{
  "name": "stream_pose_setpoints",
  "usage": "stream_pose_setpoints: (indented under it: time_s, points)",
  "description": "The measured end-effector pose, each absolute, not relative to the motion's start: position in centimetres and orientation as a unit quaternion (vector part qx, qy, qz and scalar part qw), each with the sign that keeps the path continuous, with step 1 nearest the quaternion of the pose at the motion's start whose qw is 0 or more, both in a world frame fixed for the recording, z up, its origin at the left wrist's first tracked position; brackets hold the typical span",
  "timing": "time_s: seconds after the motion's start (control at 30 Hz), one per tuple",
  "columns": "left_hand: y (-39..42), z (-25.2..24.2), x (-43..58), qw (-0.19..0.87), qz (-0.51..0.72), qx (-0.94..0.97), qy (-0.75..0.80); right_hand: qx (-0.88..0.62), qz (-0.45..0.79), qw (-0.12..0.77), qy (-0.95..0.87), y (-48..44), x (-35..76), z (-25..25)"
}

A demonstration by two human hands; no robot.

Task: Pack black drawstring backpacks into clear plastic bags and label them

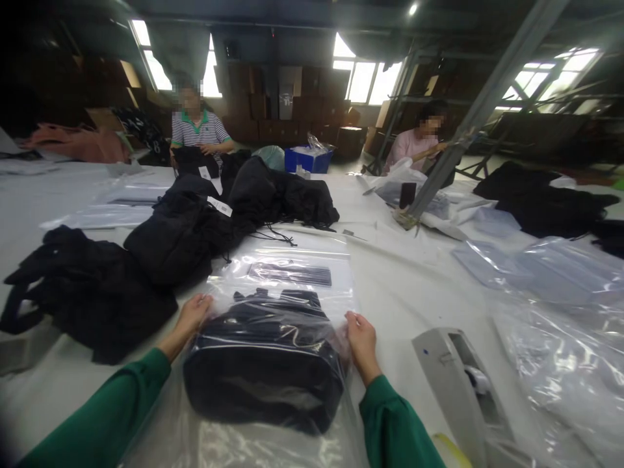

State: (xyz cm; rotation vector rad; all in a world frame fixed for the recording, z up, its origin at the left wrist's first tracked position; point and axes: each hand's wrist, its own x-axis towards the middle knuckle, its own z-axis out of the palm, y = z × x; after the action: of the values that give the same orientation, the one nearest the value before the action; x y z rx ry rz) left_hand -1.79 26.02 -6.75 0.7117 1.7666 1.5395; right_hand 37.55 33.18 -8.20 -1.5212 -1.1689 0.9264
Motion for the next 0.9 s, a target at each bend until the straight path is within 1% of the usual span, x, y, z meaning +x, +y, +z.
stream_pose_setpoints:
  time_s: [0.1, 0.2, 0.27, 0.3, 0.33, 0.37, 0.4, 0.43, 0.5, 0.53, 0.6, 0.7, 0.77, 0.9]
  points:
    - [24.6, -5.8, -2.6, 0.274, 0.594, 0.272, 0.705, -0.622, 0.366, 0.497, -0.481, 33.7, 37.7, -7.7]
    - [20.3, -3.7, -3.0, 0.207, 0.604, 0.280, 0.717, -0.621, 0.353, 0.520, -0.468, 32.8, 38.8, -5.4]
    - [16.4, -1.7, -2.6, 0.183, 0.585, 0.368, 0.700, -0.603, 0.346, 0.538, -0.476, 30.5, 39.6, -2.6]
    - [14.5, -0.6, -2.1, 0.186, 0.548, 0.459, 0.674, -0.583, 0.346, 0.545, -0.493, 28.8, 39.7, -0.9]
    - [12.9, 0.4, -1.4, 0.204, 0.488, 0.561, 0.636, -0.526, 0.355, 0.553, -0.540, 27.0, 39.6, 1.0]
    - [11.7, 1.3, -0.6, 0.230, 0.413, 0.657, 0.587, -0.465, 0.388, 0.537, -0.587, 25.1, 39.2, 2.8]
    - [10.9, 2.0, 0.3, 0.258, 0.331, 0.734, 0.533, -0.407, 0.438, 0.490, -0.634, 23.3, 38.5, 4.5]
    - [10.4, 2.3, 1.4, 0.282, 0.260, 0.785, 0.486, -0.348, 0.477, 0.422, -0.687, 21.7, 37.6, 5.8]
    - [10.4, 2.1, 3.3, 0.305, 0.162, 0.839, 0.421, -0.264, 0.492, 0.290, -0.777, 19.2, 35.5, 6.9]
    - [10.6, 1.5, 4.1, 0.304, 0.132, 0.853, 0.403, -0.238, 0.476, 0.239, -0.812, 18.4, 34.6, 6.5]
    - [10.8, -0.2, 5.0, 0.289, 0.095, 0.869, 0.390, -0.222, 0.436, 0.181, -0.853, 17.6, 33.3, 4.4]
    - [10.0, -3.2, 4.5, 0.270, 0.065, 0.875, 0.397, -0.249, 0.415, 0.139, -0.864, 17.4, 33.4, -0.5]
    - [8.5, -5.0, 3.2, 0.278, 0.059, 0.874, 0.395, -0.272, 0.418, 0.112, -0.859, 17.0, 34.5, -3.4]
    - [4.3, -7.4, 0.0, 0.316, 0.069, 0.850, 0.415, -0.289, 0.431, 0.085, -0.851, 14.9, 37.2, -6.6]
